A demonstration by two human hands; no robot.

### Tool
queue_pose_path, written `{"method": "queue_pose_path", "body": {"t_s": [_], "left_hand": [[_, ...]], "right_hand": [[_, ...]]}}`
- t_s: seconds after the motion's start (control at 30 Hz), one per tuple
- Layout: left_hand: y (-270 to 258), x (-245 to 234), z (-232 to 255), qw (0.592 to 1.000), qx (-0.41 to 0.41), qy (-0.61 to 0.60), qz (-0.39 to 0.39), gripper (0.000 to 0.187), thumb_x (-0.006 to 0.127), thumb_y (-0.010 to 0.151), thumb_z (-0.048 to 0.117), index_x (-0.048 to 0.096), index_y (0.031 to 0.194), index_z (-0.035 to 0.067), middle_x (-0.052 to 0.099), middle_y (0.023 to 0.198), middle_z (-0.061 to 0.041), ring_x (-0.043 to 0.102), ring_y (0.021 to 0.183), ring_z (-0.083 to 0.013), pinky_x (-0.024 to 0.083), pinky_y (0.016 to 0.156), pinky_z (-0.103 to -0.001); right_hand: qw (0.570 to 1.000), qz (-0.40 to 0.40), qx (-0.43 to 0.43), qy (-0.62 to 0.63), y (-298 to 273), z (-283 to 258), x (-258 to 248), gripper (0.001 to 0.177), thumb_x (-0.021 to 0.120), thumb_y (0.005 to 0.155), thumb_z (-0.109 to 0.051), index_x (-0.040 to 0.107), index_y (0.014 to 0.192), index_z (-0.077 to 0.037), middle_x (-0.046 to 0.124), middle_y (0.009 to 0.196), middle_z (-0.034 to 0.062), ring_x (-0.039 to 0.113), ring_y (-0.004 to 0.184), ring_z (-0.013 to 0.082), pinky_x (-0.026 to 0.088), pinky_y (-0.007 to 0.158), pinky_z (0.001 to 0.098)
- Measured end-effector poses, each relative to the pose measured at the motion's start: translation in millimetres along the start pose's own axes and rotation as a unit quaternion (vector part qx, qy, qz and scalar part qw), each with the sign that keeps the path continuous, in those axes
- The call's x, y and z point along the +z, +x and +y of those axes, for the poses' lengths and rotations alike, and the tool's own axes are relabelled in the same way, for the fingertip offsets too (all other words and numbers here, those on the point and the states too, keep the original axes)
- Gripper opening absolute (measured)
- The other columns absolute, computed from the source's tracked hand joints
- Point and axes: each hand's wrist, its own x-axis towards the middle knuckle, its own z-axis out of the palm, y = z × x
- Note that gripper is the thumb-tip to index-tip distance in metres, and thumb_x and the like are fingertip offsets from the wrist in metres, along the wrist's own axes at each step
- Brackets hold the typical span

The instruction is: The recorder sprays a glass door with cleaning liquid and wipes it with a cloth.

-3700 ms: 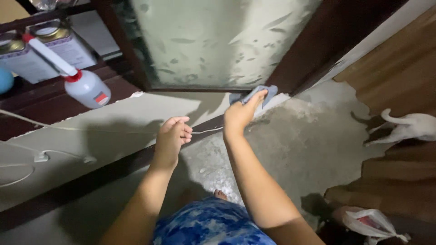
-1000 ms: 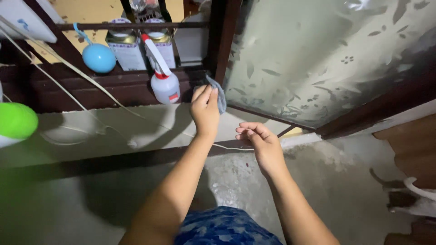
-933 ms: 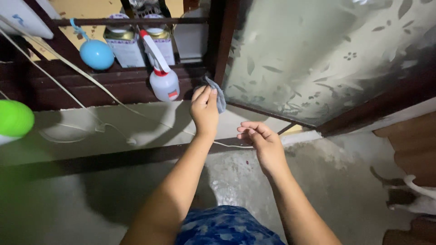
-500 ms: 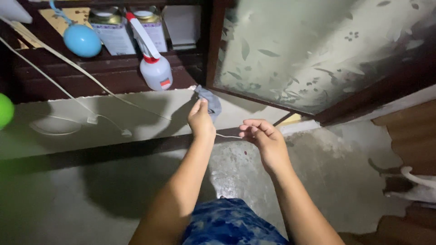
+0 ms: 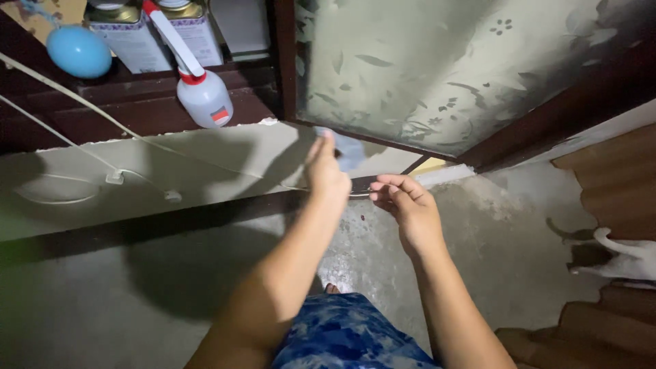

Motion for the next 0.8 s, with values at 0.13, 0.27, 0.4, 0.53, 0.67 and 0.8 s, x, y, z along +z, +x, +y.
{"method": "queue_pose_path", "body": {"t_s": [0.13,0.27,0.4,0.53,0.67,0.8], "left_hand": [[-35.4,13.9,-37.3,0.996,-0.051,0.063,-0.04,0.028,0.071,0.094,0.022,0.072,0.111,0.0,0.07,0.095,-0.004,0.064,0.084,-0.0168,0.054,0.075,-0.033],[-57.2,18.8,-70.7,0.972,-0.082,0.194,-0.102,0.026,0.072,0.097,0.02,0.074,0.11,-0.003,0.067,0.092,-0.005,0.057,0.081,-0.0146,0.046,0.069,-0.032],[-30.1,-5.9,-93.4,0.972,-0.007,0.199,-0.124,0.02,0.073,0.094,0.013,0.075,0.107,-0.002,0.07,0.096,-0.004,0.06,0.084,-0.0126,0.049,0.076,-0.028],[7.4,-29.4,-44.6,0.994,0.048,0.042,-0.091,0.019,0.067,0.098,0.013,0.07,0.113,0.0,0.071,0.102,-0.008,0.066,0.092,-0.0187,0.055,0.083,-0.035],[-4.1,1.9,16.2,0.995,0.047,-0.015,-0.092,0.025,0.061,0.1,0.019,0.067,0.117,0.002,0.072,0.108,-0.009,0.069,0.097,-0.021,0.056,0.087,-0.037],[3.1,0.6,-20.1,0.998,0.027,-0.019,-0.061,0.024,0.06,0.101,0.019,0.068,0.116,0.002,0.071,0.108,-0.009,0.068,0.096,-0.0205,0.055,0.087,-0.037]], "right_hand": [[1.0,0.005,-0.015,0.002,-4.2,-7.3,-12.4,0.027,0.048,0.102,-0.005,0.066,0.12,0.002,0.074,0.11,0.0131,0.071,0.098,0.0201,0.056,0.092,0.0361],[0.999,0.019,-0.021,0.022,-10.9,-8.9,-36.0,0.026,0.048,0.102,-0.005,0.066,0.12,0.002,0.074,0.108,0.0135,0.071,0.097,0.0209,0.057,0.093,0.0372],[0.998,0.055,-0.035,0.026,-24.8,-20.6,-58.0,0.027,0.048,0.101,-0.004,0.066,0.12,0.003,0.073,0.108,0.0145,0.071,0.095,0.0225,0.056,0.092,0.0379],[0.995,0.079,-0.04,0.04,-33.4,-25.1,-67.7,0.027,0.047,0.101,-0.004,0.065,0.12,0.002,0.073,0.109,0.0142,0.071,0.095,0.0218,0.058,0.092,0.0376],[0.997,0.05,-0.038,0.041,-34.1,-17.9,-65.1,0.027,0.047,0.102,-0.004,0.066,0.12,0.003,0.073,0.11,0.0142,0.071,0.096,0.0217,0.056,0.091,0.0365],[0.998,0.025,-0.034,0.039,-36.5,-13.8,-63.8,0.027,0.048,0.102,-0.005,0.066,0.12,0.002,0.074,0.109,0.0136,0.071,0.095,0.0215,0.057,0.091,0.037]]}}
